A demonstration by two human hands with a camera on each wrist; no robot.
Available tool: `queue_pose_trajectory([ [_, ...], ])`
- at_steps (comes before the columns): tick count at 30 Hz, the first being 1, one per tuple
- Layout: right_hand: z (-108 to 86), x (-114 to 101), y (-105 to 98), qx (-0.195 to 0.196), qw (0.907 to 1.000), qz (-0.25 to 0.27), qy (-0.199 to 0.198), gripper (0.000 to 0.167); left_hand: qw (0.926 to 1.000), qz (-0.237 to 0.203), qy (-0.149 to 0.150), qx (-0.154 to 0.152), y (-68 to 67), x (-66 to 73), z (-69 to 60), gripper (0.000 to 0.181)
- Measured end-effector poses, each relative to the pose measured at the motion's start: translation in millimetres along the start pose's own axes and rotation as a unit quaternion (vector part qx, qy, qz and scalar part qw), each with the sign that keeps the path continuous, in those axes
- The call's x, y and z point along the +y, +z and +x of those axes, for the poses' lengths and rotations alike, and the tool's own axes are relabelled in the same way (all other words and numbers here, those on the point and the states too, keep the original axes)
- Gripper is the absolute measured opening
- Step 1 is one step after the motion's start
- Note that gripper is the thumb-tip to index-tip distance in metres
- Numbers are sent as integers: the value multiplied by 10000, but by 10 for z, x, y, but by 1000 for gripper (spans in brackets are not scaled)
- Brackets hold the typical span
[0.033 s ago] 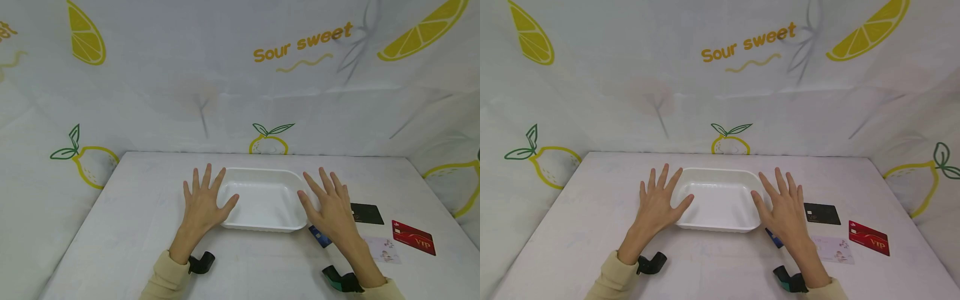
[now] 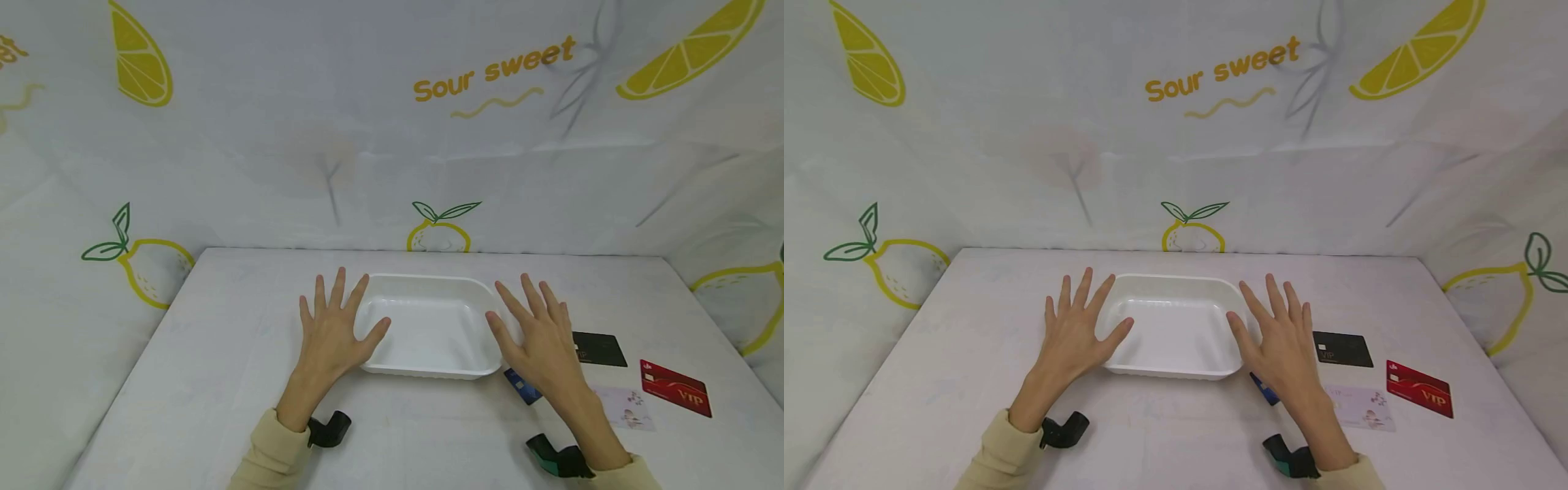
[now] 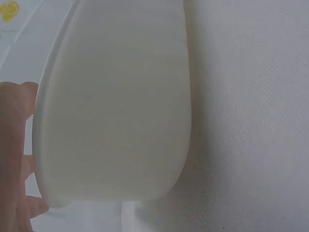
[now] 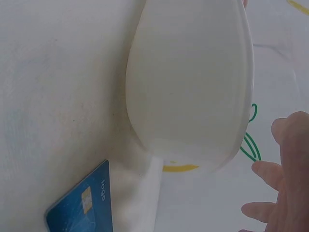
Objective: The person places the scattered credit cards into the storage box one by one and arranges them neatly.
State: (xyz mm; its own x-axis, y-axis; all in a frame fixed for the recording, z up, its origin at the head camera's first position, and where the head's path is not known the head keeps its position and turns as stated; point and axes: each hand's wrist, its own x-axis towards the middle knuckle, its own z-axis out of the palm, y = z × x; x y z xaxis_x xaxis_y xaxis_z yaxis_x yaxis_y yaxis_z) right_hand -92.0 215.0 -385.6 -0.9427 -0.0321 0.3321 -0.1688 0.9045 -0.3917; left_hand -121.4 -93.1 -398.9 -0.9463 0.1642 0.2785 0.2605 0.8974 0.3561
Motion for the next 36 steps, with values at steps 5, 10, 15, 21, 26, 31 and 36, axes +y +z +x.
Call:
queue_pose_trajectory([
  [5,-18,22,-6,-25,10000,41,46,61,10000,36,24,-8,18,2,4,78],
  [10,-30,35,-12,-103,9999,-17,107,62,10000,32,10,-39,39,-8,0,76],
  [15,-41,52,-7,-134,9998,-63,162,63,10000,1,32,20,55,-7,-10,76],
  [21,-57,72,4,-109,9997,19,224,62,9994,-341,-78,-25,33,-4,-28,77],
  [26,-73,84,8,-104,9996,88,237,60,9895,-1371,-428,-146,64,-79,-63,77],
  [31,-89,87,2,-396,9982,203,395,62,9611,-2705,-527,-176,197,-194,-100,73],
  [36,-99,89,15,-572,9974,247,351,57,9411,-3344,-376,-323,286,-219,-148,74],
])
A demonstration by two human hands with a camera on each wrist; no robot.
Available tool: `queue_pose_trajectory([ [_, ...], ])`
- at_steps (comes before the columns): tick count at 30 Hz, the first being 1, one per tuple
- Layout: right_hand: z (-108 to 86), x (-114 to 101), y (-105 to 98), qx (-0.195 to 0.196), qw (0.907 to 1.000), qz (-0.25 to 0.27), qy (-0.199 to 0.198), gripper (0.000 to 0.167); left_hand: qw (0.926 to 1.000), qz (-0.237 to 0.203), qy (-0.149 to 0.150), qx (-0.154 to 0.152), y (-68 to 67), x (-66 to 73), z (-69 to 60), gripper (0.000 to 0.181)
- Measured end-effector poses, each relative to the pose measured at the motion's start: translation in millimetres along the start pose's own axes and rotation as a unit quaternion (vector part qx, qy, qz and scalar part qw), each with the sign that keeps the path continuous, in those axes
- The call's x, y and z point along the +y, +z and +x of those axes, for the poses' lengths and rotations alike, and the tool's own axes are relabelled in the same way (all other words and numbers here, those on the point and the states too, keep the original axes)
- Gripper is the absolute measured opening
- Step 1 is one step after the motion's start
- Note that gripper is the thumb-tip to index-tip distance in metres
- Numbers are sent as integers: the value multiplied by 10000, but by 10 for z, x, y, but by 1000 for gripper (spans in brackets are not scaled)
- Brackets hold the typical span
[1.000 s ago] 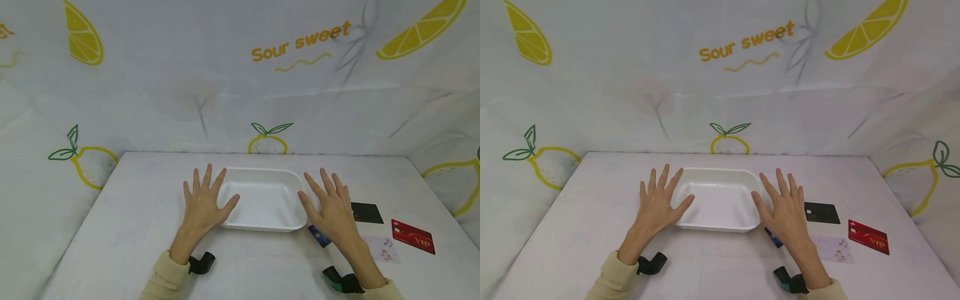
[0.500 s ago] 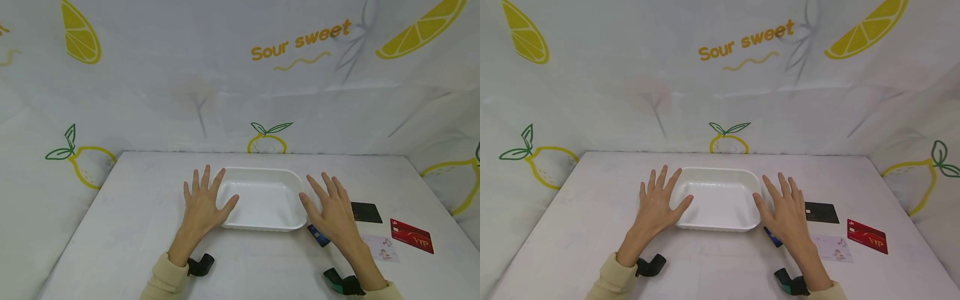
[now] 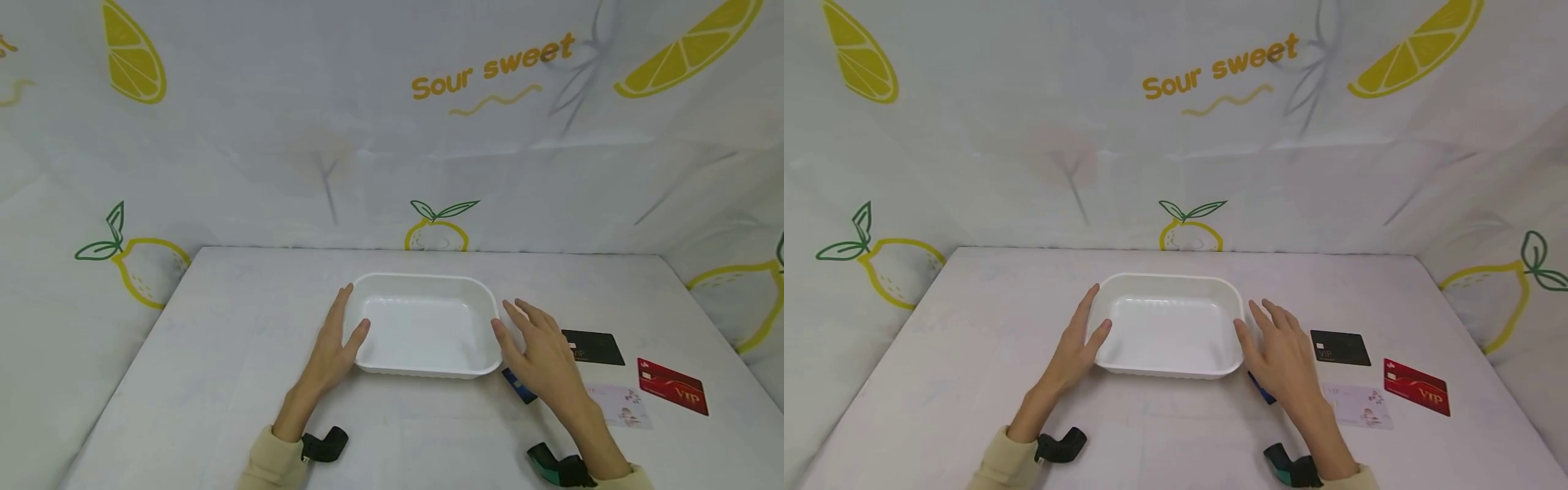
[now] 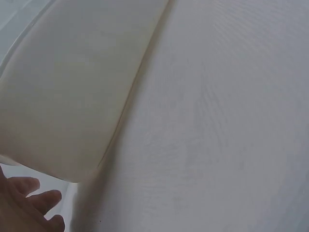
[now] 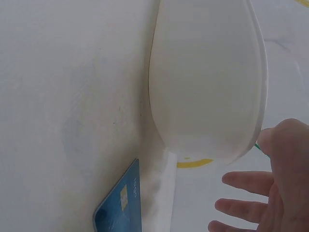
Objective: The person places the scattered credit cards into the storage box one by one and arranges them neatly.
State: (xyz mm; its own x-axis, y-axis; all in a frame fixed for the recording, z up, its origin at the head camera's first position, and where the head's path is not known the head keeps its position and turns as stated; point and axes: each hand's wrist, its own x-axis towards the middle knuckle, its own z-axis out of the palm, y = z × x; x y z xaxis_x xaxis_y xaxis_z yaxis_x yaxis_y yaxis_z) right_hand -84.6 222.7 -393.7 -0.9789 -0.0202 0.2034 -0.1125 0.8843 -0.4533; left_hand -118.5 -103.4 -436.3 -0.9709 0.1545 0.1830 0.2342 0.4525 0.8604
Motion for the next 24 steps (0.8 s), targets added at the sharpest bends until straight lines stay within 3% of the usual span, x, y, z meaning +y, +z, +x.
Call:
queue_pose_trajectory([
  [5,6,4,34,145,9997,-7,-200,47,9999,-157,1,-13,34,-2,-31,74],
  [14,12,14,83,154,9994,-53,-297,49,9998,-148,-126,-65,68,-10,-84,77],
  [24,-13,62,34,54,9997,209,-126,50,9985,-408,360,55,76,-131,-104,96],
])
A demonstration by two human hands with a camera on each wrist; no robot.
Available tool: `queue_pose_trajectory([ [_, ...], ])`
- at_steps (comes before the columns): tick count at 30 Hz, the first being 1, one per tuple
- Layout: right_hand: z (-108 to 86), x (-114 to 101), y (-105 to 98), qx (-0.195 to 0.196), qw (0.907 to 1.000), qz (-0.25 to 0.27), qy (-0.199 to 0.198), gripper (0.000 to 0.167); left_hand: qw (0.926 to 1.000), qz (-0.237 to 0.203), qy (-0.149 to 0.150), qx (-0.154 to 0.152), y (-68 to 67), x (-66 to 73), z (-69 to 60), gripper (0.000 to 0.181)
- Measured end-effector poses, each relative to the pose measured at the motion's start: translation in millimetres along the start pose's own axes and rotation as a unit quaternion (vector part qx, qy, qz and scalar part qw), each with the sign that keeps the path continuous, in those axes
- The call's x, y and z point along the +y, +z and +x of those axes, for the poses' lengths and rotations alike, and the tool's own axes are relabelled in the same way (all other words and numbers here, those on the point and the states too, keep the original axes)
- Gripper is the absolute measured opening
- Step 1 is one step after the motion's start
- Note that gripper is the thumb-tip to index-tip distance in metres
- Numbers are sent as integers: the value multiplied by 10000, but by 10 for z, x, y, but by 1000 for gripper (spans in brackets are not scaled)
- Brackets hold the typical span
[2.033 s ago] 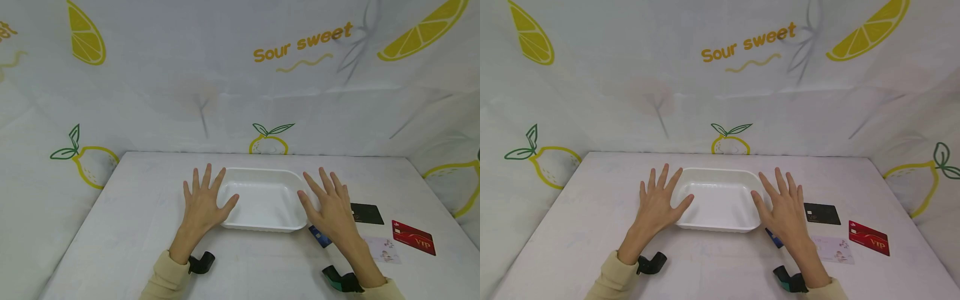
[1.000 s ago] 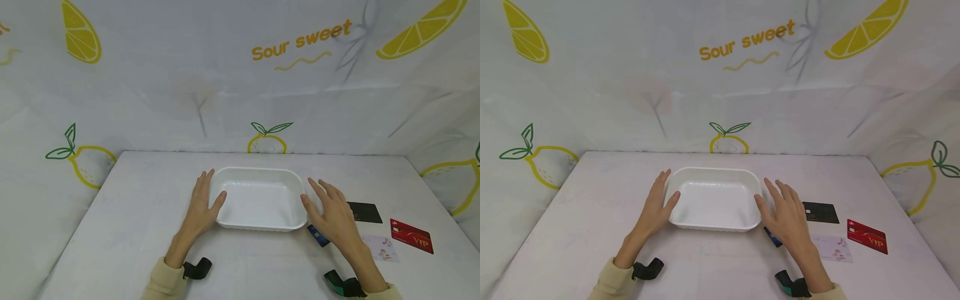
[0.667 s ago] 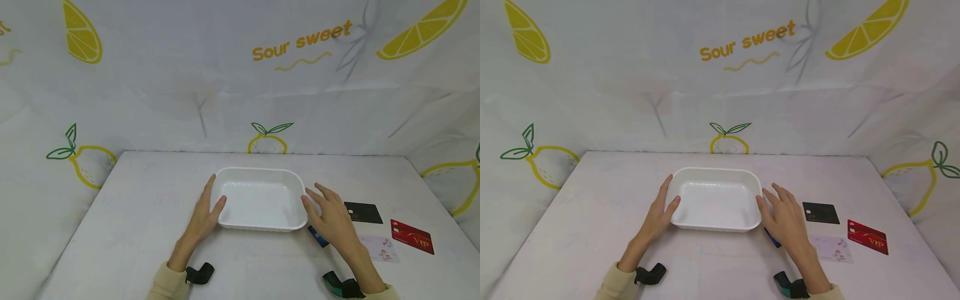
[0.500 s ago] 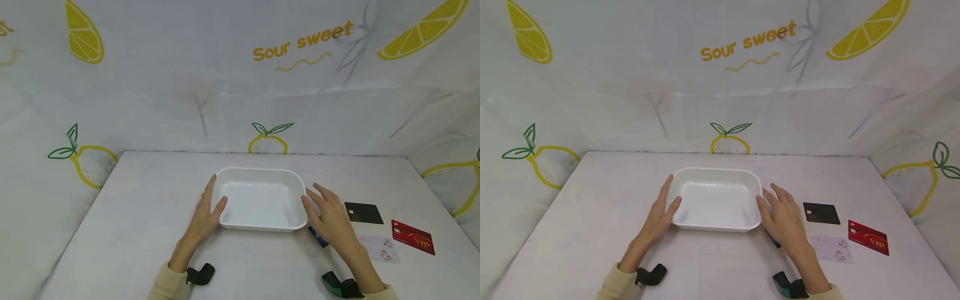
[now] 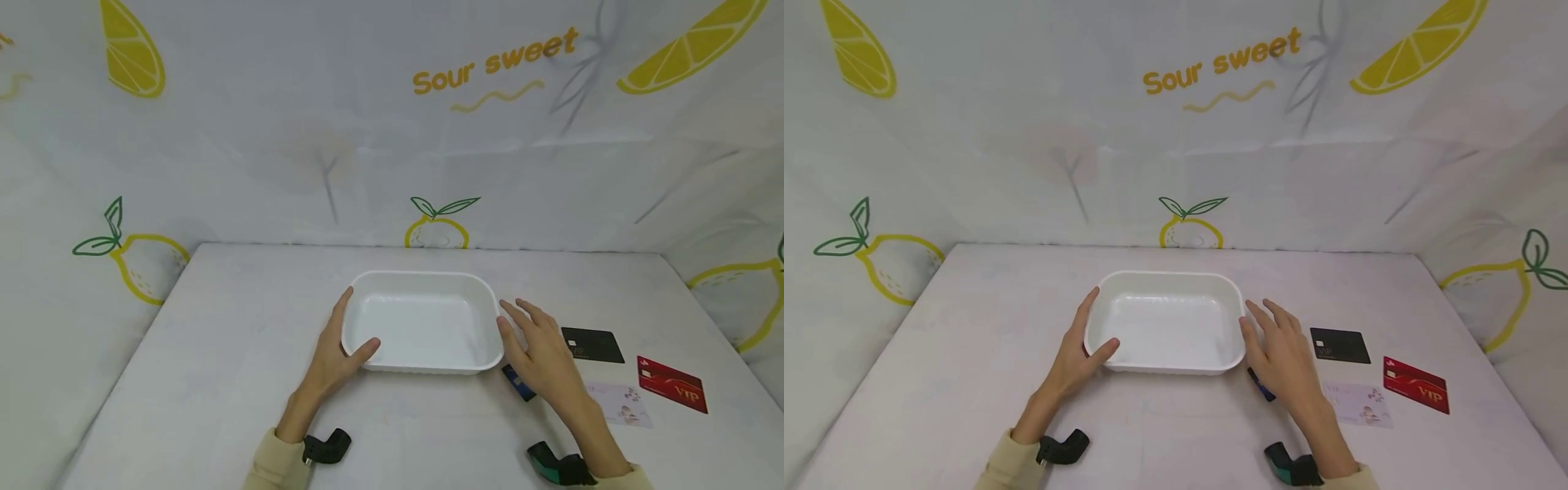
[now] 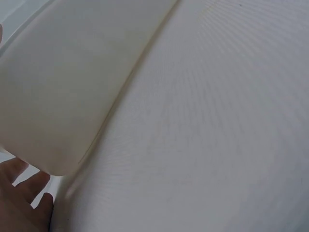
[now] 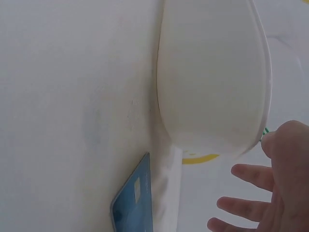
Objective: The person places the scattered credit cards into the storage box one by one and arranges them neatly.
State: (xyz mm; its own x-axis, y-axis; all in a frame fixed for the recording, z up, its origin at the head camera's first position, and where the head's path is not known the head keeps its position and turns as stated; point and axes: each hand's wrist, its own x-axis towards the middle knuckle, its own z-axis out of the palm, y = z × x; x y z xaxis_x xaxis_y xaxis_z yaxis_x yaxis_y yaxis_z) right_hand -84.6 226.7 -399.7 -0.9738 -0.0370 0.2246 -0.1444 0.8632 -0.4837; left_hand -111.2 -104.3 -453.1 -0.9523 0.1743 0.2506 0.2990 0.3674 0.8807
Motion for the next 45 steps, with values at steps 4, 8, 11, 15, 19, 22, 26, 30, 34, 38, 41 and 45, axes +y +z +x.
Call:
queue_pose_trajectory([
  [4,-29,50,-38,129,9992,380,66,47,10000,29,16,58,-15,-26,10,99],
  [8,-87,133,-48,169,9975,678,87,45,9999,96,49,131,-33,-55,7,97],
  [11,-148,203,-60,65,9977,672,108,46,9998,130,88,159,-37,-78,2,96],
  [15,-245,290,-78,-313,9975,536,337,55,9997,114,115,176,-37,-92,0,94],
  [19,-318,345,-82,-736,9950,205,641,70,9997,98,138,188,-33,-104,-1,93],
  [22,-342,364,-88,-1038,9904,-199,886,86,9996,124,153,183,-26,-113,1,92],
  [26,-363,357,-110,-1416,9809,-514,1228,106,9996,124,194,184,-13,-116,8,91],
  [30,-368,341,-129,-1522,9773,-610,1340,112,9995,68,252,176,1,-116,15,91],
  [34,-342,347,-166,-1655,9753,-739,1266,113,9994,63,285,194,12,-119,16,91],
  [38,-241,439,-279,-1997,9745,-730,721,101,9993,47,303,208,16,-121,22,91],
  [41,-130,550,-384,-2363,9697,-535,309,88,9994,23,285,199,17,-121,27,91],
  [45,-19,668,-445,-2722,9613,-420,17,76,9994,16,272,190,11,-119,24,91],
])
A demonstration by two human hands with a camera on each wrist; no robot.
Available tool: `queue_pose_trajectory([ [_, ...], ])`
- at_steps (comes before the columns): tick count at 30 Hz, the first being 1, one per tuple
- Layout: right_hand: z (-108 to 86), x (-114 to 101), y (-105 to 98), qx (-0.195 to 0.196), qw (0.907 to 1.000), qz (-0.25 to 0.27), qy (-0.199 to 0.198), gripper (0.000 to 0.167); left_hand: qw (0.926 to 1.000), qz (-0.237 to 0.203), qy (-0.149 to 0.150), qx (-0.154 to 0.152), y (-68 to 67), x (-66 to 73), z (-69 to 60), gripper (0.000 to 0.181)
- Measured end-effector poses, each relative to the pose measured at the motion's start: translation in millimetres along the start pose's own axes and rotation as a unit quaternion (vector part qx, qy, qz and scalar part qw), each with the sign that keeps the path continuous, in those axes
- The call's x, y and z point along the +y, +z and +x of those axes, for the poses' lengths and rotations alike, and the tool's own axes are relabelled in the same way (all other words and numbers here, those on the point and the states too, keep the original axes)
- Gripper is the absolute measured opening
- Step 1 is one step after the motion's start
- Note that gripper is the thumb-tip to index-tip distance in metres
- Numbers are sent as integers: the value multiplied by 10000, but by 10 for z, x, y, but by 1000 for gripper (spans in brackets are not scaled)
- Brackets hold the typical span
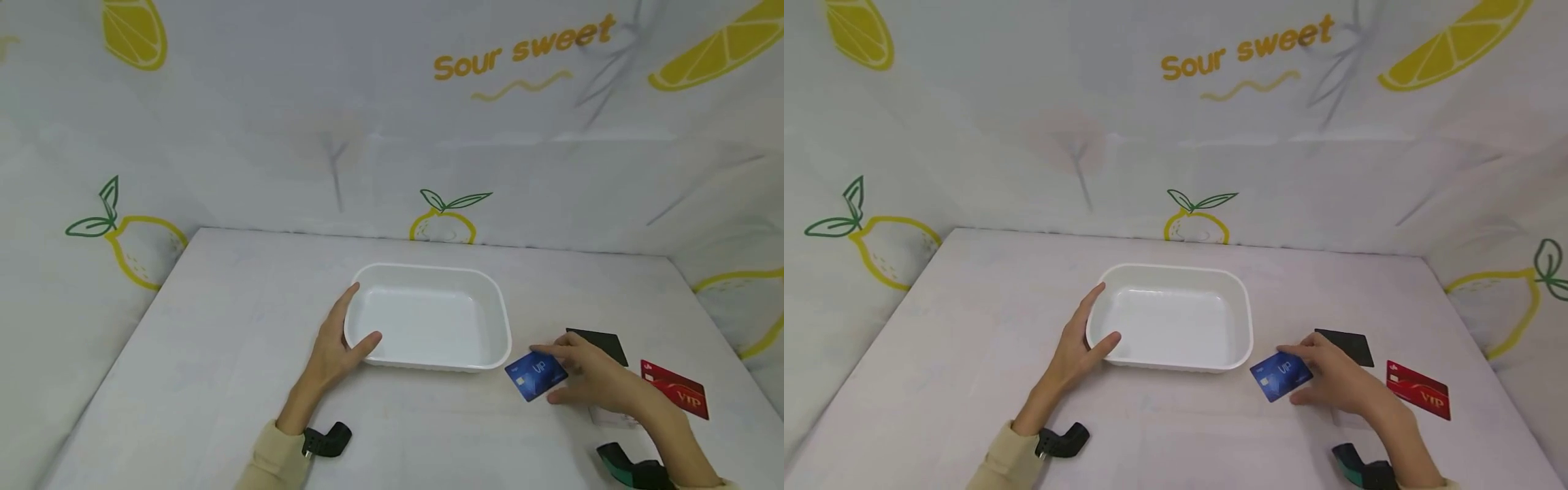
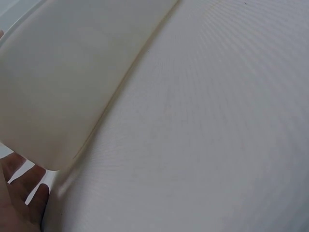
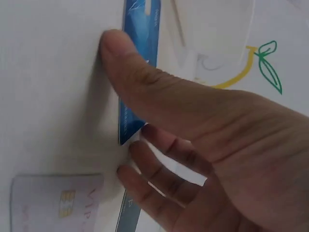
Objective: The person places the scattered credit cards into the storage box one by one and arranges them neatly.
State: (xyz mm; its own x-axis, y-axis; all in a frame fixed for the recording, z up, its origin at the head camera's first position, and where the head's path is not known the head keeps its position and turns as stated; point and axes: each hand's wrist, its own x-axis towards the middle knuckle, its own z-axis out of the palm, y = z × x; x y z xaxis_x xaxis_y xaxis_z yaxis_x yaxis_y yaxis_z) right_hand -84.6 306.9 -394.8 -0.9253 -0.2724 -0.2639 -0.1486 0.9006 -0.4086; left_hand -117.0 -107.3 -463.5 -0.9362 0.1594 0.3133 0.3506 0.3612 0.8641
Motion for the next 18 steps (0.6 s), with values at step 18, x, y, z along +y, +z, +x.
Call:
queue_pose_trajectory([
  [18,86,187,-14,-125,9973,197,-695,59,9999,118,69,82,0,-4,2,89],
])
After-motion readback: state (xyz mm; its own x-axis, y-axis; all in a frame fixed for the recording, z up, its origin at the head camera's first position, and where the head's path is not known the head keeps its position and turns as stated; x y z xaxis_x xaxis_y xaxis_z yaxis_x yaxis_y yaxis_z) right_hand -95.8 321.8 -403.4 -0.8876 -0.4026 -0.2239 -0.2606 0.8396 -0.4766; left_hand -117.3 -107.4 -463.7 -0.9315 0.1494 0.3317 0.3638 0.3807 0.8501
